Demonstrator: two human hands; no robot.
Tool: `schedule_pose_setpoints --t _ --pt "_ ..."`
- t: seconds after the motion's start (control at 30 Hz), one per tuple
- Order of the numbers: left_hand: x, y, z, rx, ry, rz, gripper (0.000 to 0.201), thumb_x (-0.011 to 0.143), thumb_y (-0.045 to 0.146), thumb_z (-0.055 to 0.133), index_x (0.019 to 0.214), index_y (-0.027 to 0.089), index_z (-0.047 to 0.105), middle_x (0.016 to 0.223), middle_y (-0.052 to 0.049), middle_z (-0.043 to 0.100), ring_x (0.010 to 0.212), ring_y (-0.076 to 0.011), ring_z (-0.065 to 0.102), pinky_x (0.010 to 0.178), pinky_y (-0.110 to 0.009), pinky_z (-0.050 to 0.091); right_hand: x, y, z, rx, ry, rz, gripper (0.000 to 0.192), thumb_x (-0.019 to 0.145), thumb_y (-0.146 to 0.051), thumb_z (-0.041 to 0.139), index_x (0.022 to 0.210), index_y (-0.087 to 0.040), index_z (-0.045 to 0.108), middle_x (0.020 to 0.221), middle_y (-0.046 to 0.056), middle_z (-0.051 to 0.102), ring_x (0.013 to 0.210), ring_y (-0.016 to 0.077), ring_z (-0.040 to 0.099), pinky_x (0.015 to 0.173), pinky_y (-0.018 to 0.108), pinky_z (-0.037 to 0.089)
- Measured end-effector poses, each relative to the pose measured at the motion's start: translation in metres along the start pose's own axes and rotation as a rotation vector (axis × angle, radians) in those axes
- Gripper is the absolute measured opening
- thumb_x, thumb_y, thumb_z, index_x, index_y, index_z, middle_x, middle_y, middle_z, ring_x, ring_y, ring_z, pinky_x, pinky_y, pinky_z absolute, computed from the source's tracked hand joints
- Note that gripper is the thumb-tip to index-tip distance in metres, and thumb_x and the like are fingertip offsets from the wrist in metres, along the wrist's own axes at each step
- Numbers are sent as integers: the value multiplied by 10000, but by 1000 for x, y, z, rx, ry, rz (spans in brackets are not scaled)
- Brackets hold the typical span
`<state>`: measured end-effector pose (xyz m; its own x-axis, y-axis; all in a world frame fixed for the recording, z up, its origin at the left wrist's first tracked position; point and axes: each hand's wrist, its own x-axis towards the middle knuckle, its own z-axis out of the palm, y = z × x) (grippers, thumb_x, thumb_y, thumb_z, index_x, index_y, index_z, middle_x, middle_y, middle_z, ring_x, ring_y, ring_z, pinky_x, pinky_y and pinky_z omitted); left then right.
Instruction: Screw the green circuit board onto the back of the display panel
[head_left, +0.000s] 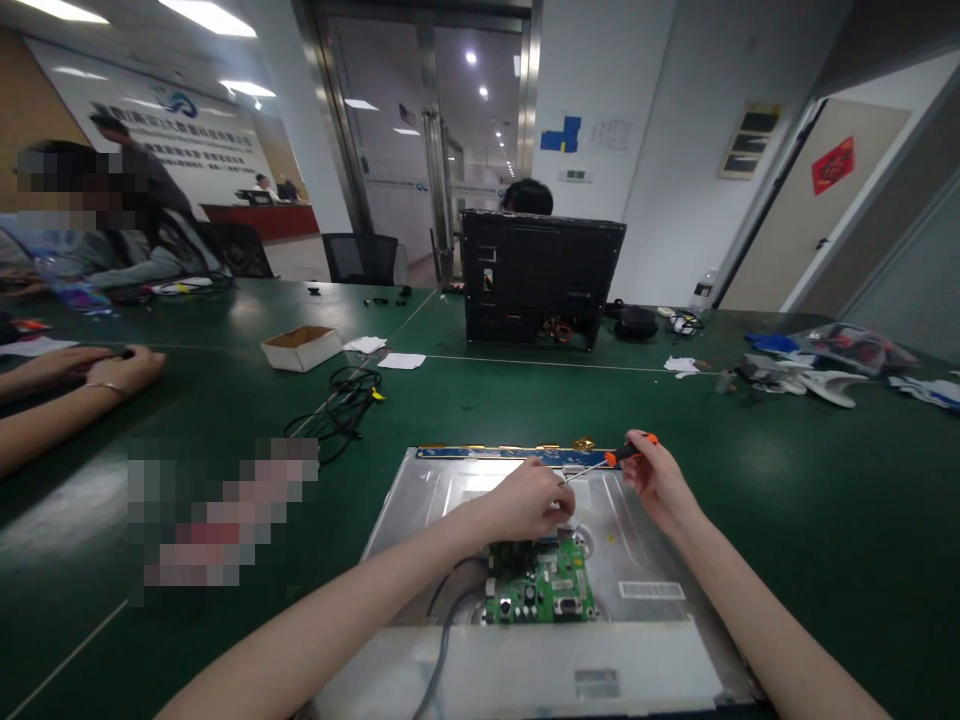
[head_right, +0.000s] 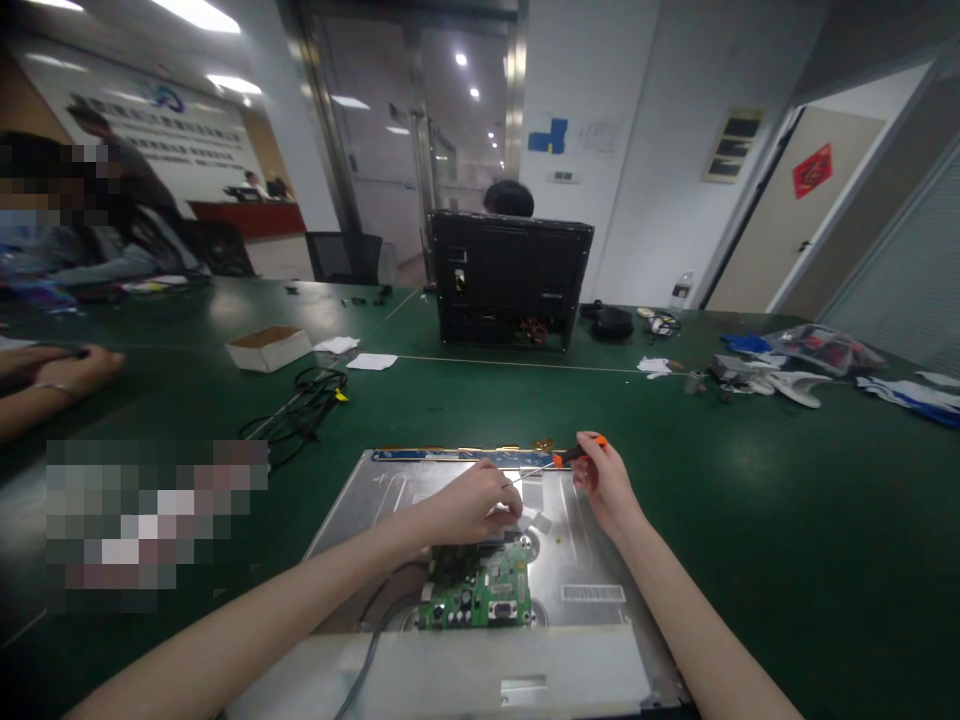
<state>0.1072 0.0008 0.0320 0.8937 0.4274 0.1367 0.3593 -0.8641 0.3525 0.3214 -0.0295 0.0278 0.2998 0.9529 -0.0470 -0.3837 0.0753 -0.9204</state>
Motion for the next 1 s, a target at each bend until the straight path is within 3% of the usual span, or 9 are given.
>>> schedule_pose_setpoints --t 0.23,0.47,0.8,1.0 --pt "1 -7 10 -251 13 21 79 810 121 705 843 180 749 748 4 729 665 -143 649 687 -225 441 1 2 -5 -3 22 -9 460 557 -508 863 743 -229 549 460 -95 436 361 82 382 331 213 303" --pt "2 -3 17 -155 7 4 50 826 188 725 856 186 765 730 -12 722 669 -167 647 646 -248 414 -3 1 -2 -14 16 -23 451 565 -512 858 741 -223 559 485 -89 467 359 74 377 333 207 291" --pt "1 9 19 1 1 47 98 810 138 665 835 200 737 778 -32 713 737 -208 651 771 -324 443 -2 2 -2 -26 11 -37 422 588 -505 841 747 -221 573 525 -81 486 359 70 378 335 212 302" --pt "2 8 19 -83 19 33 98 815 112 665 811 184 730 775 -31 705 717 -192 646 724 -291 447 -2 1 -3 2 21 -42 429 585 -504 852 793 -222 603 556 -76 501 375 59 375 336 194 311"
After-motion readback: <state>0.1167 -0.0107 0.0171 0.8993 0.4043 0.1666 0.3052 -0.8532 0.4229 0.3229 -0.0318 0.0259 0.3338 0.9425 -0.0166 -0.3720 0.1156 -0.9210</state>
